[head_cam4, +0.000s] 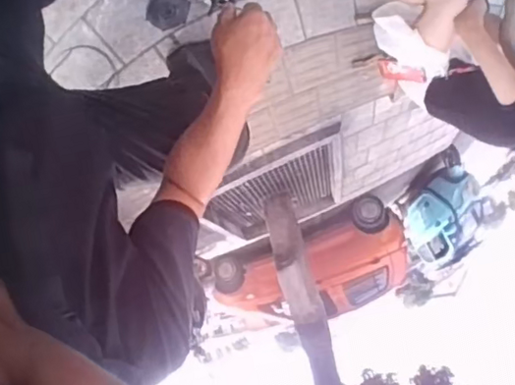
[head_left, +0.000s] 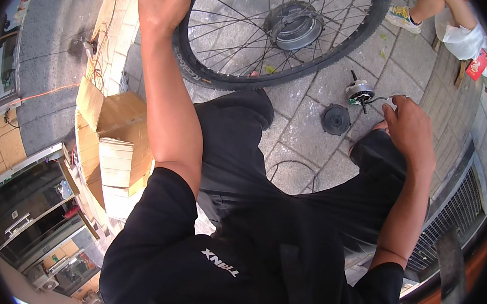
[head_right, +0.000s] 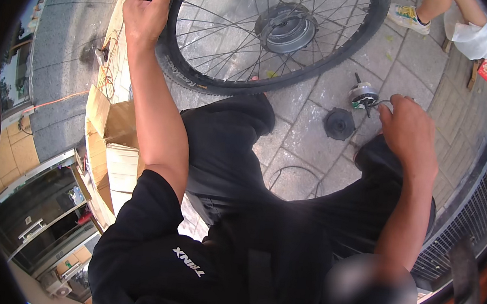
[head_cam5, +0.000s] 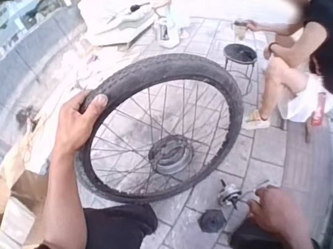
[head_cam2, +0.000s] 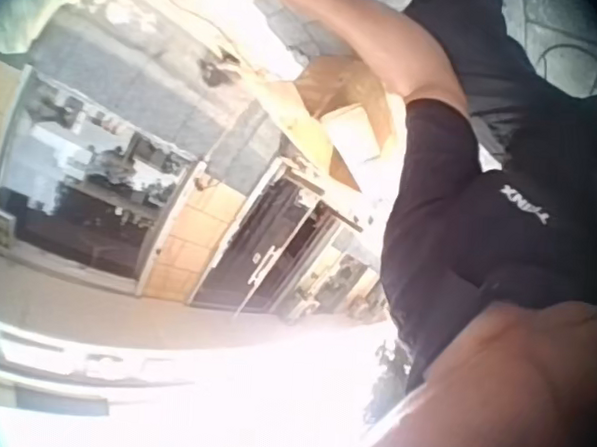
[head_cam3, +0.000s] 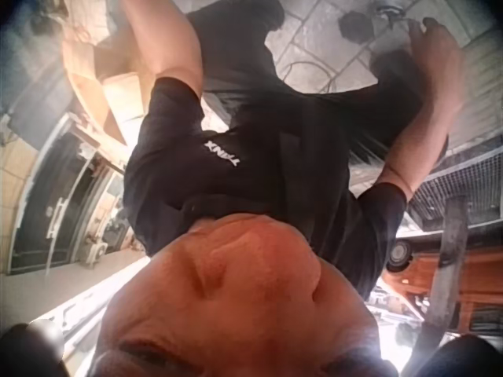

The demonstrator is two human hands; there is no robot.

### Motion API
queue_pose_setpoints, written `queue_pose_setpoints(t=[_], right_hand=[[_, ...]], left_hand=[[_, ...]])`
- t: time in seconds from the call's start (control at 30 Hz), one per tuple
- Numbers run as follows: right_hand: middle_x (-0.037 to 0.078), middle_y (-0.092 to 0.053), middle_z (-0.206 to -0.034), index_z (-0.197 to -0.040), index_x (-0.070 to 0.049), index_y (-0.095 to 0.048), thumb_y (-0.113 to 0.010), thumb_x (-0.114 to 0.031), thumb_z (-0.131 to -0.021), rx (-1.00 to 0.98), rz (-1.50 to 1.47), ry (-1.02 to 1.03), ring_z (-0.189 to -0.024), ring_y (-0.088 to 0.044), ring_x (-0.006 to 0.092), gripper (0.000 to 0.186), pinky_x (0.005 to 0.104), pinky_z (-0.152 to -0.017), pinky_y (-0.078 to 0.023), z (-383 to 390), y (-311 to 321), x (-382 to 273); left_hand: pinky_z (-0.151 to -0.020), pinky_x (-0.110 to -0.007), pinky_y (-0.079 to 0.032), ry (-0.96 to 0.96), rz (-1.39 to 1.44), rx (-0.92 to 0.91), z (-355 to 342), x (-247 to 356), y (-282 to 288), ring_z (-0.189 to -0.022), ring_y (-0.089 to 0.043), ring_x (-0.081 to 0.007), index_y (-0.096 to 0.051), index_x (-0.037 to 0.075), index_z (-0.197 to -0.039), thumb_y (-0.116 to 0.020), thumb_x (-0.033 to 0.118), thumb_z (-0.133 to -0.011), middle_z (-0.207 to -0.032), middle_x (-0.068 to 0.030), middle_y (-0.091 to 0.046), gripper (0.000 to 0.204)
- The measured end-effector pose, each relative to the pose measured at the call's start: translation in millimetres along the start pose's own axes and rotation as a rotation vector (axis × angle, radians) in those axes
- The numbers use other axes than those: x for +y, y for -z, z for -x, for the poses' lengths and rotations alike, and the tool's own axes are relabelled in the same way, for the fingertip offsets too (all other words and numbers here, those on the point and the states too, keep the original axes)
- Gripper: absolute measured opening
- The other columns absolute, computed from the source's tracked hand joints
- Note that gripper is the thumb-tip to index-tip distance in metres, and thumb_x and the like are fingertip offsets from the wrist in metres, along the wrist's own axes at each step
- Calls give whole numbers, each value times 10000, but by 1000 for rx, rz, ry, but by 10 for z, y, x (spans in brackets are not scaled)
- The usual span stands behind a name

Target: The person sits on the ground and removes the hub from a bicycle wheel. They then place the hub back into the wheel and use a tool to tighten the spokes.

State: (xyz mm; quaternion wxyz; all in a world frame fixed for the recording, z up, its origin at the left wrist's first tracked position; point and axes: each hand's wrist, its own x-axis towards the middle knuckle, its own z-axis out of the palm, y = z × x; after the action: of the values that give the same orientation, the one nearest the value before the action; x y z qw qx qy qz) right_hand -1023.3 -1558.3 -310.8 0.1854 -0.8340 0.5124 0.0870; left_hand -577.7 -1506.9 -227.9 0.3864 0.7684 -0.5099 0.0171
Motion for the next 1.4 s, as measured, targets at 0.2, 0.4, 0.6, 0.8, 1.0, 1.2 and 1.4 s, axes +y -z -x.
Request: queue_pose_setpoints(t=[0.2, 0.4, 0.6, 0.8, 1.0, 1.2, 1.4], right_hand=[[244, -749, -1047, -1008, -4, -721, -689, -323, -1022, -23, 24, -2, -1033, -718, 470, 321, 574, -891, -558, -11, 34, -25], [250, -754, -1045, -1007, -5, -729, -693, -328, -1018, -37, 20, -17, -1026, -724, 470, 325, 574, -886, -564, -21, 32, -47], [251, -759, -1050, -1010, -4, -737, -694, -331, -1019, -30, 24, -13, -1030, -725, 471, 330, 578, -888, -564, -11, -9, -9], [254, -762, -1043, -1010, 0, -737, -699, -330, -1016, -20, 31, -5, -1032, -726, 471, 332, 578, -893, -566, -11, 7, -13], [251, -765, -1040, -1007, 0, -739, -699, -332, -1014, -24, 40, -13, -1031, -729, 470, 334, 571, -898, -571, -7, 3, -26], [241, -767, -1059, -1022, -1, -744, -692, -329, -1016, -18, 38, -2, -1034, -731, 464, 332, 566, -907, -573, -8, -2, -27], [234, -761, -1070, -1030, -1, -734, -686, -324, -1021, -17, 38, 11, -1056, -723, 457, 326, 562, -915, -567, 2, -16, -18]], left_hand=[[-898, -339, -572, 37, 65, 6, -5, -47, -6, -954, -709, -168, -737, -102, -1295, -820, 405, -1004, -1024, -127, -802, 590], [-926, -350, -573, -6, -4, 36, -10, -108, -2, -998, -715, -191, -720, -123, -1313, -828, 446, -996, -1067, -152, -801, 661], [-933, -354, -571, 23, 23, 12, -3, -80, -42, -1006, -708, -192, -717, -122, -1314, -825, 456, -996, -1075, -154, -795, 669], [-923, -355, -572, 12, 50, -2, -23, -85, -12, -991, -709, -189, -728, -98, -1296, -830, 440, -988, -1051, -137, -787, 628], [-1044, -340, -543, 84, 7, 17, -64, -315, 22, -1160, -726, -233, -732, -76, -1375, -887, 580, -916, -1225, -199, -799, 816], [-1050, -339, -541, 106, 27, 19, -42, -278, 24, -1167, -725, -232, -728, -79, -1383, -891, 579, -912, -1238, -195, -797, 825], [-1088, -338, -520, 94, 43, 24, -65, -316, 9, -1218, -710, -246, -702, -105, -1402, -899, 583, -905, -1285, -215, -779, 871]])
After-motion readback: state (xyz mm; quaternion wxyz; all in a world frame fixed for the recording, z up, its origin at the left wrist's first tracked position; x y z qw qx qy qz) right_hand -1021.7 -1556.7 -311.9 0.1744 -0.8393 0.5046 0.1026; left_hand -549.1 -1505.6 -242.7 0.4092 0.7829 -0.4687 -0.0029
